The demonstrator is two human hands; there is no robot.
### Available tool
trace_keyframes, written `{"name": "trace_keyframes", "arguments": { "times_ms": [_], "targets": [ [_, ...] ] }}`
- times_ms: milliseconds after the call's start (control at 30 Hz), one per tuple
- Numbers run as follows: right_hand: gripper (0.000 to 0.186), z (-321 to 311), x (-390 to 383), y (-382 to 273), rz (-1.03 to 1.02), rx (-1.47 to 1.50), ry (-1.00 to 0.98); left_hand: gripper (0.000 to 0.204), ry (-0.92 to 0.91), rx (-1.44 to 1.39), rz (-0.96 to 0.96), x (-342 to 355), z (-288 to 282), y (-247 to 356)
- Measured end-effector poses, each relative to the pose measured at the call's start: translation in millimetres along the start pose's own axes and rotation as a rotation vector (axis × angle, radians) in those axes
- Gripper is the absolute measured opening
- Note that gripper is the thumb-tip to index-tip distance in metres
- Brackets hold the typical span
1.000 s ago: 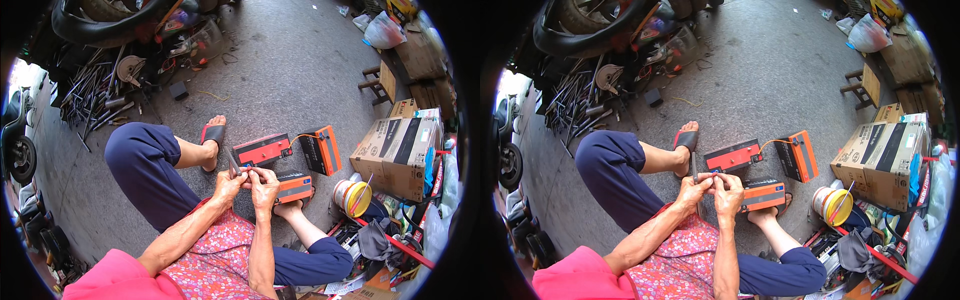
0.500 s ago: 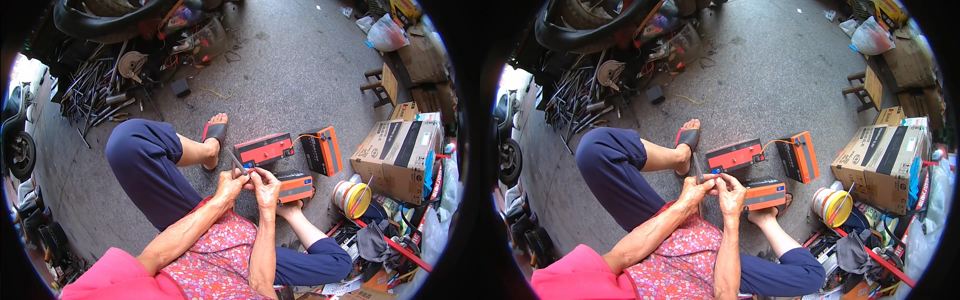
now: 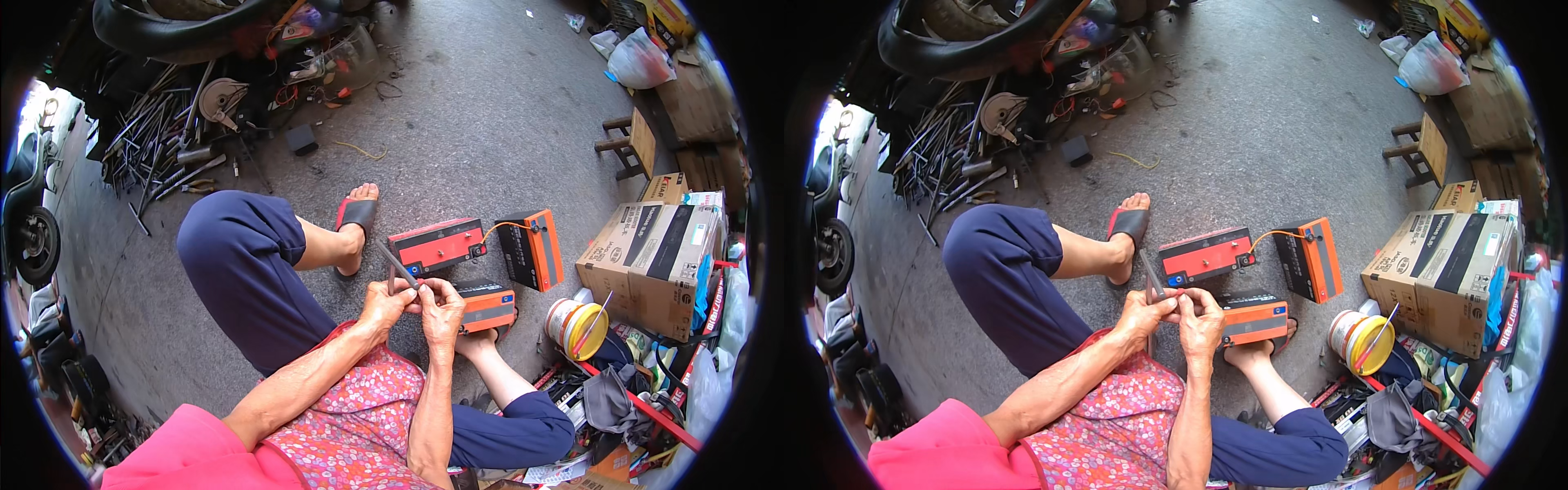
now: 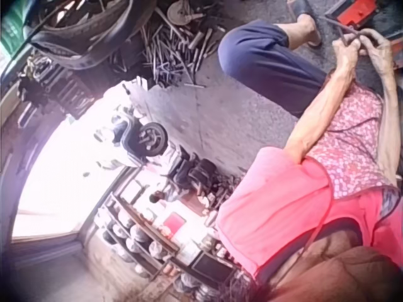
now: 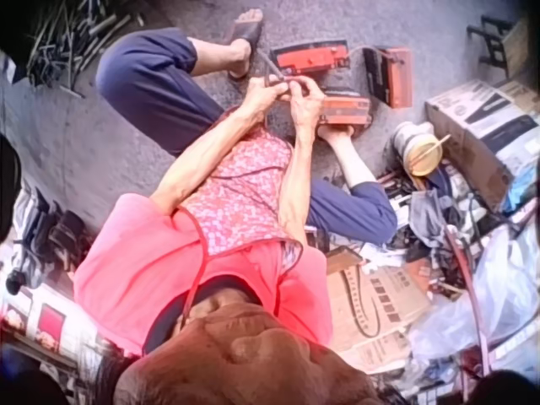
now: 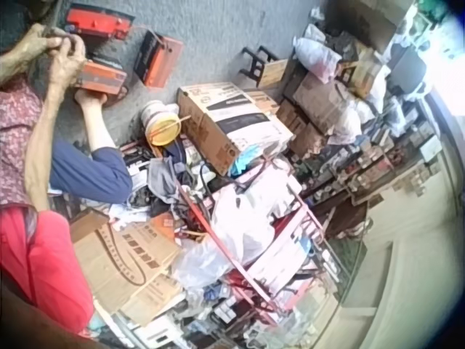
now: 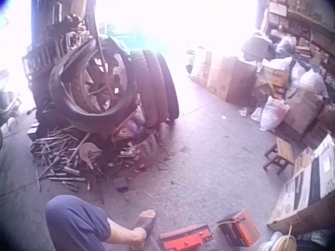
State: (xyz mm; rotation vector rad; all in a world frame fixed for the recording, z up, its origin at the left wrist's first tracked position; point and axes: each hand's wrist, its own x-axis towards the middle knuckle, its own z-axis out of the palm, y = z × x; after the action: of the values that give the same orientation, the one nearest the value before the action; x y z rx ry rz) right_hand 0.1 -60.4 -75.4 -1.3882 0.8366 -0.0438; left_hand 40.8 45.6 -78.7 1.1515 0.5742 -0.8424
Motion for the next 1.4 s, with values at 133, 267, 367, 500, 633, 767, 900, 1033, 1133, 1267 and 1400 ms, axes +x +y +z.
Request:
{"name": "trace_keyframes", "arguments": {
  "times_ms": [133,267,367,500,633,767,900,1033,1133,1267,1400],
  "targets": [
    [0.014,6.2,-3.8,-0.4,-0.022,-0.03,0.072,0.02,0.009,-0.007,-0.016,-2.0,1.1,1.7],
    [0.015,-0.9,2.7,4.7,0.017,-0.006,0.074,0.017,0.021,-0.042,-0.027,2.4,-1.5,-4.0],
    [0.015,-0.6,11.6,12.5,-0.022,-0.007,0.015,0.011,0.092,0.016,-0.038,3.4,2.6,0.2],
    [0.015,10.3,24.8,27.4,-0.02,-0.115,0.061,0.006,0.186,-0.014,0.035,17.5,4.2,-11.9],
    [0.015,15.4,31.8,43.5,-0.059,-0.238,0.174,0.007,0.249,0.114,0.006,25.1,4.1,-12.0],
    [0.017,23.0,28.3,38.5,-0.116,-0.331,0.229,0.009,0.26,0.096,0.093,41.5,-4.8,-30.8],
    [0.018,26.4,24.2,19.1,-0.213,-0.516,0.253,0.012,0.307,0.131,0.084,42.7,-3.5,-30.4],
    [0.017,22.4,29.4,21.5,-0.029,-0.464,0.206,0.014,0.329,0.158,0.086,41.4,-1.9,-26.3],
    [0.014,26.2,25.7,15.3,-0.08,-0.546,0.217,0.014,0.339,0.152,0.057,39.0,-0.2,-20.6],
    [0.009,36.1,17.3,8.9,-0.449,-1.04,0.257,0.012,0.387,0.287,0.138,46.2,-4.1,-27.6],
    [0.009,30.5,21.7,11.6,-0.557,-1.119,0.178,0.013,0.38,0.327,0.138,49.5,-7.0,-28.2]
  ]
}}
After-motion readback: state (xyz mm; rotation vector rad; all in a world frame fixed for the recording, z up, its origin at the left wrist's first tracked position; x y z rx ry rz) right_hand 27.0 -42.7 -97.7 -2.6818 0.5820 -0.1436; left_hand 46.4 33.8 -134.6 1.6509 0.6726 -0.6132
